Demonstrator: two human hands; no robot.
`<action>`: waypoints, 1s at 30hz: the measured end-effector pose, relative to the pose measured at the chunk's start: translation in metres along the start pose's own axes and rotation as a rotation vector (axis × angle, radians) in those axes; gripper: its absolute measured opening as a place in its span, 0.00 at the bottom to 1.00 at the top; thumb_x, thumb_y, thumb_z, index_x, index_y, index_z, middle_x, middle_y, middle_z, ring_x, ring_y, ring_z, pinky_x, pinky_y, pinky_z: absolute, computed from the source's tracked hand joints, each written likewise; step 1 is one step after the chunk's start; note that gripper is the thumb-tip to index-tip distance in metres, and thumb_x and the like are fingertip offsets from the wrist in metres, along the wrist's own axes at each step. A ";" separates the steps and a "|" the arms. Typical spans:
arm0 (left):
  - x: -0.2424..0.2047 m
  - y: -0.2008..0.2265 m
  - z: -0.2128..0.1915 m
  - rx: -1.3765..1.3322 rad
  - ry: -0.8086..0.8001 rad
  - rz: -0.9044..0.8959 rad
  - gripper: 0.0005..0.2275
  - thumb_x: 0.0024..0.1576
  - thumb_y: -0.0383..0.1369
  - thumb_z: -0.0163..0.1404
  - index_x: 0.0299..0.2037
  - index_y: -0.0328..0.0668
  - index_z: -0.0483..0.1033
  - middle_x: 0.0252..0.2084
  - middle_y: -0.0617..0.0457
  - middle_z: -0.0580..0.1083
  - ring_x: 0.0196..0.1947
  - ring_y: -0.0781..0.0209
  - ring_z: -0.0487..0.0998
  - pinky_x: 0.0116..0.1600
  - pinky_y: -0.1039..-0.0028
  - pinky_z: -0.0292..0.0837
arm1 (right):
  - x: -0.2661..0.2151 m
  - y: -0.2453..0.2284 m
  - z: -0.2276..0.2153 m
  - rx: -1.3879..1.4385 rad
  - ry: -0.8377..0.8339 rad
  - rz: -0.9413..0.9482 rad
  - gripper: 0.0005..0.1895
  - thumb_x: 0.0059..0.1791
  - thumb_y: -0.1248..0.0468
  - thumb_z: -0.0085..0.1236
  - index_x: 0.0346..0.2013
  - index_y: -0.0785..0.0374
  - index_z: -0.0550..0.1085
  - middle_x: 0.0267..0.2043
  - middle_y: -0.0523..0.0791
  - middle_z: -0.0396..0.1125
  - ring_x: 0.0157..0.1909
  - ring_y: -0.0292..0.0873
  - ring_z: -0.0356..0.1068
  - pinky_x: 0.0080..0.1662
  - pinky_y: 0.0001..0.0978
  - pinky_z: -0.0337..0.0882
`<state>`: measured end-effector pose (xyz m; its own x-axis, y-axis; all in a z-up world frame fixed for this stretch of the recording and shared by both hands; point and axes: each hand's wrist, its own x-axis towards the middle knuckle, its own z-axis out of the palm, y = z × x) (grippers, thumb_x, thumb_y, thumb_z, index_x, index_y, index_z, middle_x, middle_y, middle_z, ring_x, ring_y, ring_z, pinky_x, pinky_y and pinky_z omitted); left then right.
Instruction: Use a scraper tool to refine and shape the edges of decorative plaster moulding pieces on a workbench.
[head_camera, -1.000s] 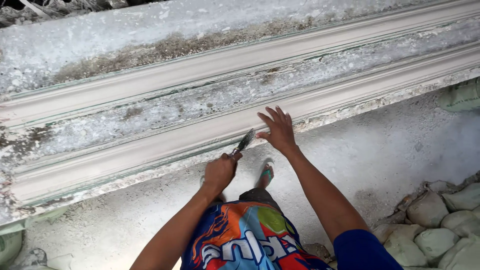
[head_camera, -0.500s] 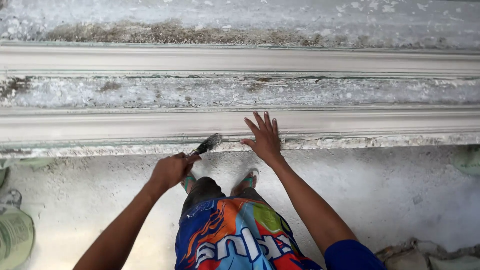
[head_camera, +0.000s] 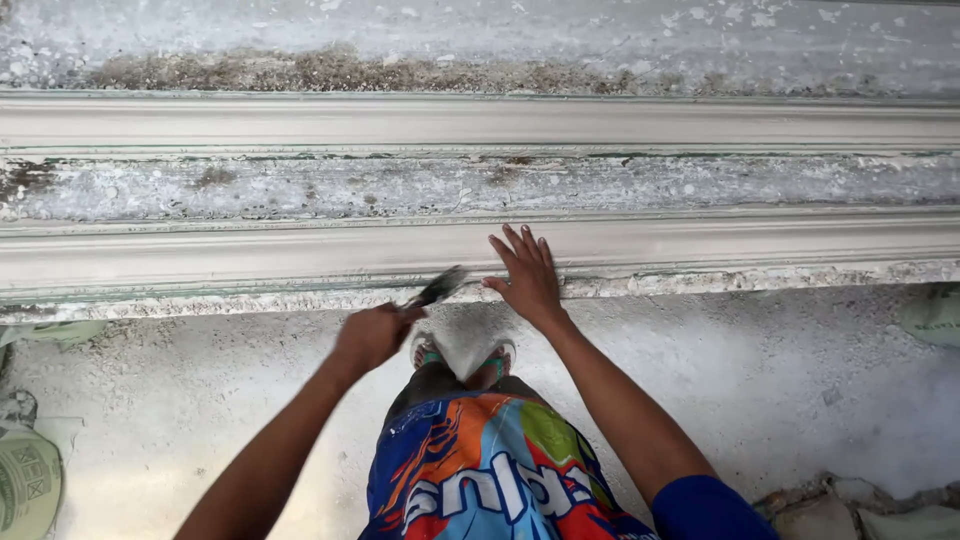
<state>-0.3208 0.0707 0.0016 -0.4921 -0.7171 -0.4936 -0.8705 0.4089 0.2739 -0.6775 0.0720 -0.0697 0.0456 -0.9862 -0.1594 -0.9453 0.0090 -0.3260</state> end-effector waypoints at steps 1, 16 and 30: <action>-0.001 -0.007 0.001 -0.004 0.002 0.006 0.15 0.65 0.38 0.40 0.58 0.66 0.75 0.45 0.44 0.78 0.42 0.35 0.83 0.45 0.50 0.82 | -0.002 0.003 0.001 -0.002 -0.002 0.004 0.40 0.49 0.40 0.58 0.74 0.38 0.58 0.79 0.42 0.48 0.80 0.53 0.42 0.74 0.59 0.43; 0.014 0.016 0.031 -0.053 0.026 0.112 0.16 0.65 0.37 0.39 0.60 0.69 0.73 0.43 0.46 0.77 0.39 0.36 0.83 0.41 0.50 0.82 | -0.027 0.023 0.004 -0.046 -0.006 0.163 0.40 0.49 0.40 0.59 0.74 0.39 0.58 0.79 0.41 0.47 0.80 0.53 0.41 0.73 0.64 0.44; 0.072 0.103 0.044 -0.149 0.151 0.294 0.14 0.64 0.33 0.41 0.55 0.54 0.79 0.37 0.40 0.76 0.34 0.35 0.83 0.35 0.50 0.80 | -0.037 0.019 -0.022 -0.036 0.041 0.276 0.37 0.52 0.46 0.58 0.75 0.41 0.58 0.79 0.42 0.47 0.81 0.53 0.41 0.71 0.70 0.44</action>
<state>-0.4458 0.0866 -0.0422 -0.7068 -0.6611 -0.2517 -0.6778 0.5312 0.5083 -0.7038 0.1048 -0.0500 -0.2272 -0.9532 -0.1994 -0.9312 0.2725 -0.2419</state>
